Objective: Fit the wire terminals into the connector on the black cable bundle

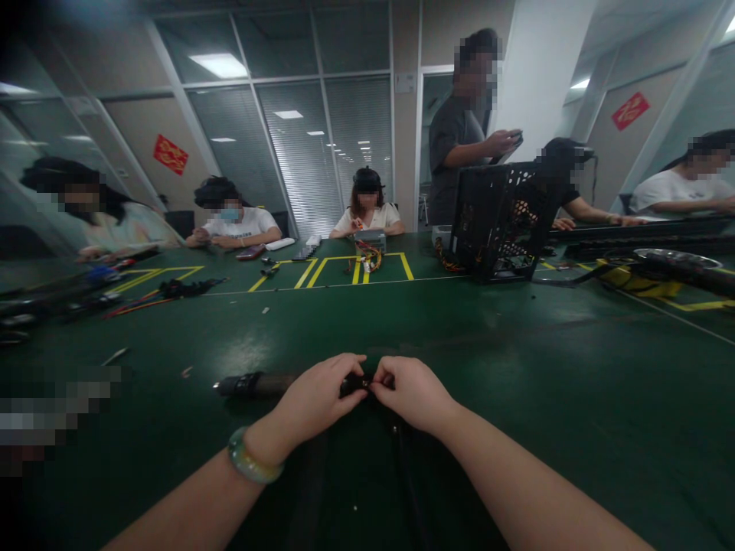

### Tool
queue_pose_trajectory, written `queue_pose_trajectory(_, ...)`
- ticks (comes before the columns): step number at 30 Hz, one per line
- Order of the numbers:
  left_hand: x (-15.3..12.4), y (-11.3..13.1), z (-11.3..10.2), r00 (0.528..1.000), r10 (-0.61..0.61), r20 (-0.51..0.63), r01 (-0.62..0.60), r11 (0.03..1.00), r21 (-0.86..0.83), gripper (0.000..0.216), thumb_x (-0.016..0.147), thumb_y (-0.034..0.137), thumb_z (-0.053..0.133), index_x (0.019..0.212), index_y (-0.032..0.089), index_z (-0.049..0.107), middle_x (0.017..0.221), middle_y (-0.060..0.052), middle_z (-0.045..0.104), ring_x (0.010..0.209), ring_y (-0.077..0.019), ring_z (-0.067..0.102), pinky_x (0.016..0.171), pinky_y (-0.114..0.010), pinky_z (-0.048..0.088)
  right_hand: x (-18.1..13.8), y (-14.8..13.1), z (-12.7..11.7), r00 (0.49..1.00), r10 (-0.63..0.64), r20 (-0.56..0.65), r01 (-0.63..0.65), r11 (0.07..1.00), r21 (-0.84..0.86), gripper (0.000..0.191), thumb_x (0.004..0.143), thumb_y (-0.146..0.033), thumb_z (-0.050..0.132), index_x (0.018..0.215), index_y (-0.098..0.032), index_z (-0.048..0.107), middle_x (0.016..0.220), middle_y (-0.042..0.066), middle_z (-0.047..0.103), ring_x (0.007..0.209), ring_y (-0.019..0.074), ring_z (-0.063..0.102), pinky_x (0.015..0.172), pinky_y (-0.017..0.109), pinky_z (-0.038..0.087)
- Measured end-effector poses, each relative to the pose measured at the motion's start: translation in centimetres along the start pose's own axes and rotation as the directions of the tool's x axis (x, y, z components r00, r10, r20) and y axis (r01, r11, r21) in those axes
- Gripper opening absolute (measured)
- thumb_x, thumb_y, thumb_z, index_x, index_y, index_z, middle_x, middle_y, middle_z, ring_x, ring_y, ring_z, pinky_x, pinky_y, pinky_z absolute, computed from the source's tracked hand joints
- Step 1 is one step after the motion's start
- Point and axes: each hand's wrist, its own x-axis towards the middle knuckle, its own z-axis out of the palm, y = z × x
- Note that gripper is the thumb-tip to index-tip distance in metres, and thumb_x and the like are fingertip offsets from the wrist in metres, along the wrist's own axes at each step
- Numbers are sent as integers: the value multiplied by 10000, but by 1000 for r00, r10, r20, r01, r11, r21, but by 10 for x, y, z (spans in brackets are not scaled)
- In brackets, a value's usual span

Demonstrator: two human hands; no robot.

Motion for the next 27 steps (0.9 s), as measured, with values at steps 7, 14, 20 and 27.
queue_pose_trajectory(7,0,1,0,1000,7,-15,-6,1000,5,117,855,217,626,941,215,546,1157,-25,616,1058,-212,588,908,-383,476,0,2,1,1000,24,12,-25,998,60,66,852,-254,623,816,-200,635,745,-18,660,665,136,608,559,214,399)
queue_pose_trajectory(14,0,1,1,998,66,-11,-66,997,44,171,830,157,615,977,225,561,1108,-7,635,1025,-200,597,915,-372,464,0,3,-1,1000,-4,25,3,1000,28,29,825,-204,622,797,-199,617,729,-26,649,651,128,598,562,209,395)
queue_pose_trajectory(20,0,3,-1,996,89,-10,-88,995,55,150,839,144,577,969,218,570,1108,-17,636,1012,-199,599,902,-371,470,0,4,0,999,-14,45,10,997,81,38,837,-219,626,806,-198,629,740,-25,648,655,125,590,565,208,398)
queue_pose_trajectory(27,0,5,-4,997,82,13,-82,996,46,94,878,213,574,972,223,582,1064,-14,639,1004,-200,596,890,-366,467,0,0,0,999,8,49,-10,999,48,71,853,-261,636,818,-203,656,778,-16,662,679,135,586,570,218,392)
